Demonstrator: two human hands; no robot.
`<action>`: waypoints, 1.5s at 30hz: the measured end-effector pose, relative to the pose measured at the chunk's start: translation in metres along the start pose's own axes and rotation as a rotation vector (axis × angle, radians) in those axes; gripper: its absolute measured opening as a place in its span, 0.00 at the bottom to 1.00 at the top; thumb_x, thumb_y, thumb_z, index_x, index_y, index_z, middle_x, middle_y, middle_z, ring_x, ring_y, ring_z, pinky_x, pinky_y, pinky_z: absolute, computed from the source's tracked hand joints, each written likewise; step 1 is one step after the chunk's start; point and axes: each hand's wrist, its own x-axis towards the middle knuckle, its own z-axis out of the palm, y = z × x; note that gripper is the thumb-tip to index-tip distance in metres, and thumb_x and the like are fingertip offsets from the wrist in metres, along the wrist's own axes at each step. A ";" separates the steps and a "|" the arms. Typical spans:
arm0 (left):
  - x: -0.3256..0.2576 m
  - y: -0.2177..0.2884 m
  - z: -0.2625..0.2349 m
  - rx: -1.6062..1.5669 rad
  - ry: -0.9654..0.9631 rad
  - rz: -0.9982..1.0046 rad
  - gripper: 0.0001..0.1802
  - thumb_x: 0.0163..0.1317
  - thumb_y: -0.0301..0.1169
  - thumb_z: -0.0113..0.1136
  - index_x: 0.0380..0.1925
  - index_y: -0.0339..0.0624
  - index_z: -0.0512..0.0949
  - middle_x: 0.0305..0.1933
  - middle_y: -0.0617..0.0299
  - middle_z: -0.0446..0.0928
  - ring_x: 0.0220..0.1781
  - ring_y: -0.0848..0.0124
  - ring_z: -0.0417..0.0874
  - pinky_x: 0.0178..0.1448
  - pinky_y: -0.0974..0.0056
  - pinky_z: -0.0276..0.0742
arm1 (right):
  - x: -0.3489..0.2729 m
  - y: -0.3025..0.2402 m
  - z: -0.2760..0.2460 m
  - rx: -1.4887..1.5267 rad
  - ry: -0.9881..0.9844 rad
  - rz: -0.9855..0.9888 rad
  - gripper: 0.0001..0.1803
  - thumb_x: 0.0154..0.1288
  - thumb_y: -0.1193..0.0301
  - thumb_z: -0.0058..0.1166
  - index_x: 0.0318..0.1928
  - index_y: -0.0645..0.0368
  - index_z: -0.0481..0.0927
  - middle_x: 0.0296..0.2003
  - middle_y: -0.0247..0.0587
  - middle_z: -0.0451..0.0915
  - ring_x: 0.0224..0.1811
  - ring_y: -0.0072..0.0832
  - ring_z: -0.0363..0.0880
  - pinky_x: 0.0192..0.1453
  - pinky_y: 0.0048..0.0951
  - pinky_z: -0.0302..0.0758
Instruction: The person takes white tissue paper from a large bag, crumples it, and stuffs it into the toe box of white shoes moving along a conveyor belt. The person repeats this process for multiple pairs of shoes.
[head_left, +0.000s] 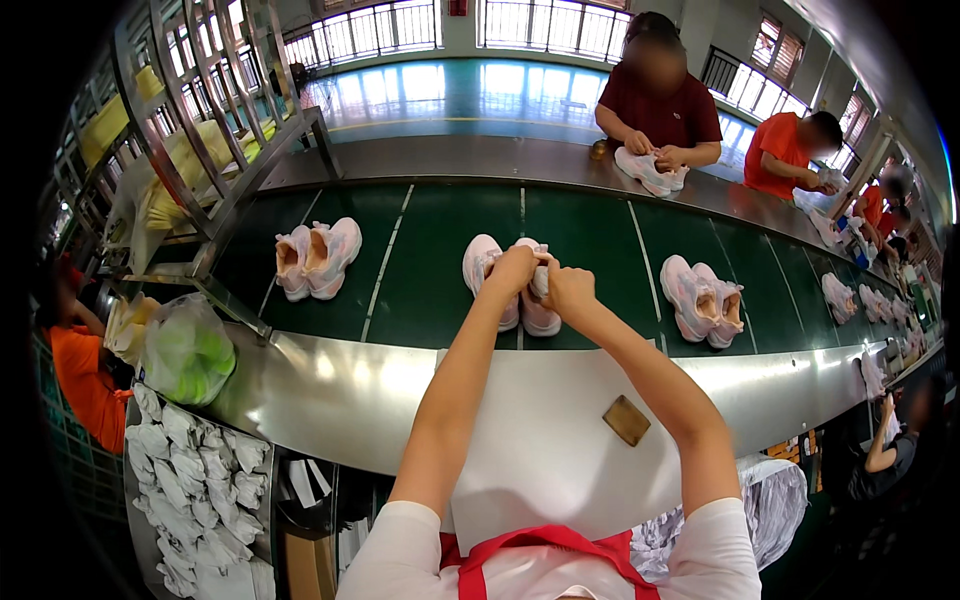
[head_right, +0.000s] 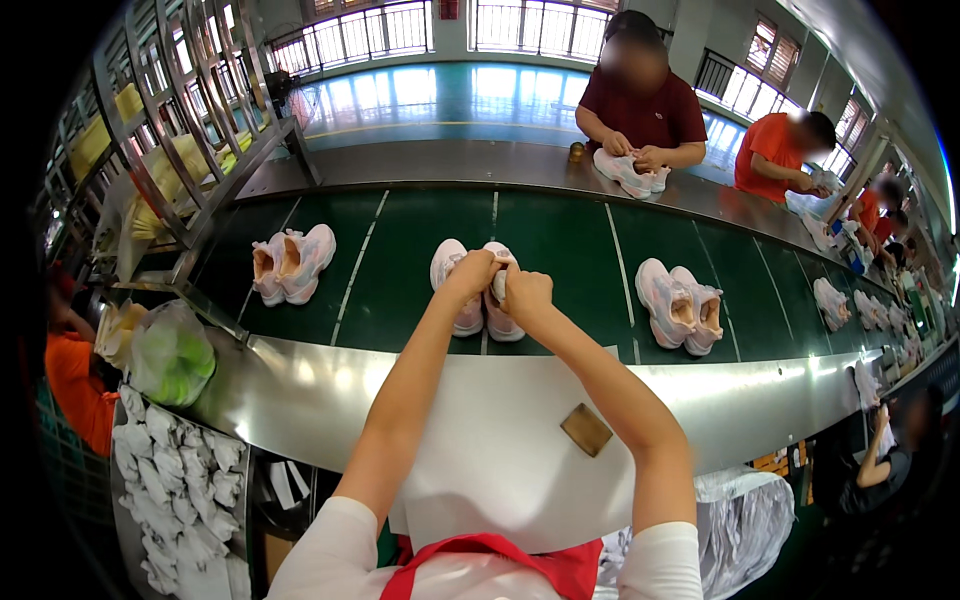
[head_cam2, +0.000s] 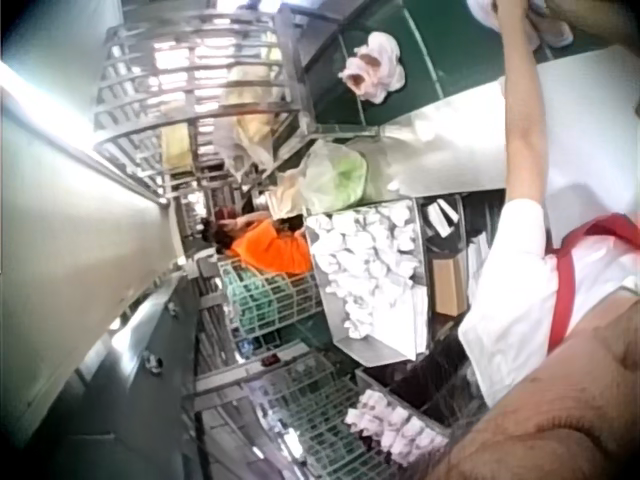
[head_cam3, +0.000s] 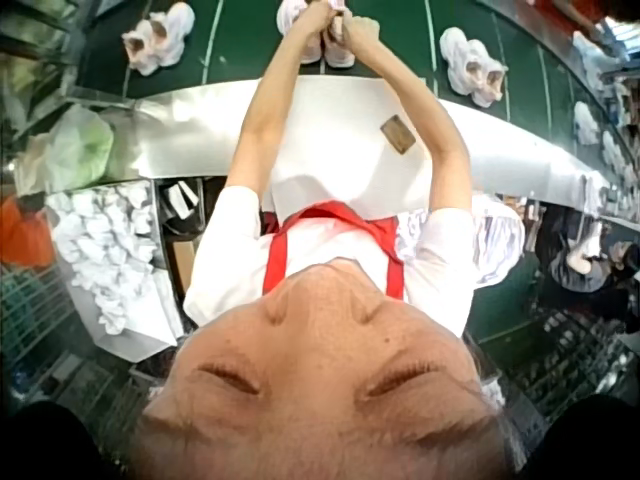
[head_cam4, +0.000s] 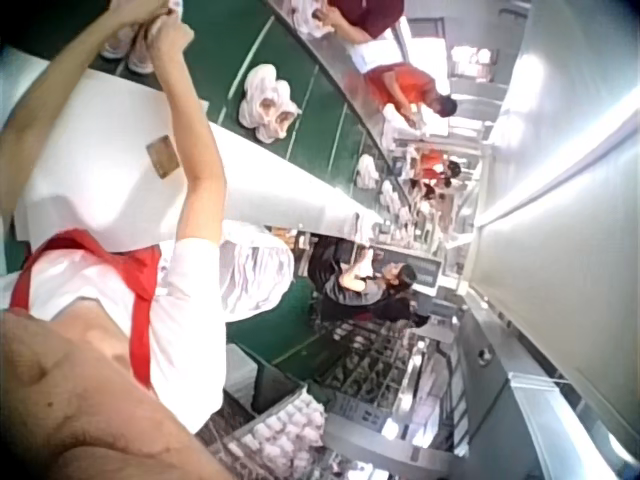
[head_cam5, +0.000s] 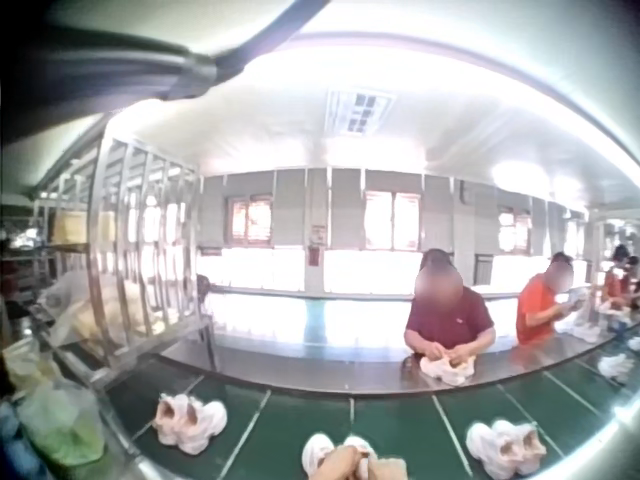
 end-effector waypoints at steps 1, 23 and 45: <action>0.002 0.005 0.003 -0.006 -0.002 0.021 0.19 0.63 0.37 0.47 0.31 0.33 0.82 0.33 0.42 0.81 0.36 0.50 0.83 0.41 0.53 0.78 | 0.009 0.003 0.018 0.004 0.028 0.021 0.28 0.45 0.57 0.65 0.41 0.61 0.70 0.27 0.42 0.83 0.26 0.37 0.83 0.31 0.34 0.78; 0.000 0.019 0.047 0.218 0.181 0.011 0.14 0.55 0.28 0.59 0.42 0.37 0.71 0.45 0.46 0.74 0.43 0.52 0.81 0.43 0.56 0.79 | 0.017 0.049 0.044 0.461 -0.023 0.088 0.29 0.42 0.67 0.68 0.44 0.57 0.67 0.40 0.53 0.76 0.43 0.51 0.78 0.46 0.44 0.75; -0.341 0.105 0.045 0.338 -0.403 1.022 0.38 0.53 0.48 0.61 0.65 0.65 0.61 0.73 0.62 0.53 0.73 0.60 0.55 0.62 0.29 0.53 | -0.267 0.037 -0.048 0.453 0.138 0.242 0.26 0.52 0.60 0.63 0.51 0.58 0.73 0.40 0.45 0.77 0.43 0.41 0.76 0.45 0.38 0.74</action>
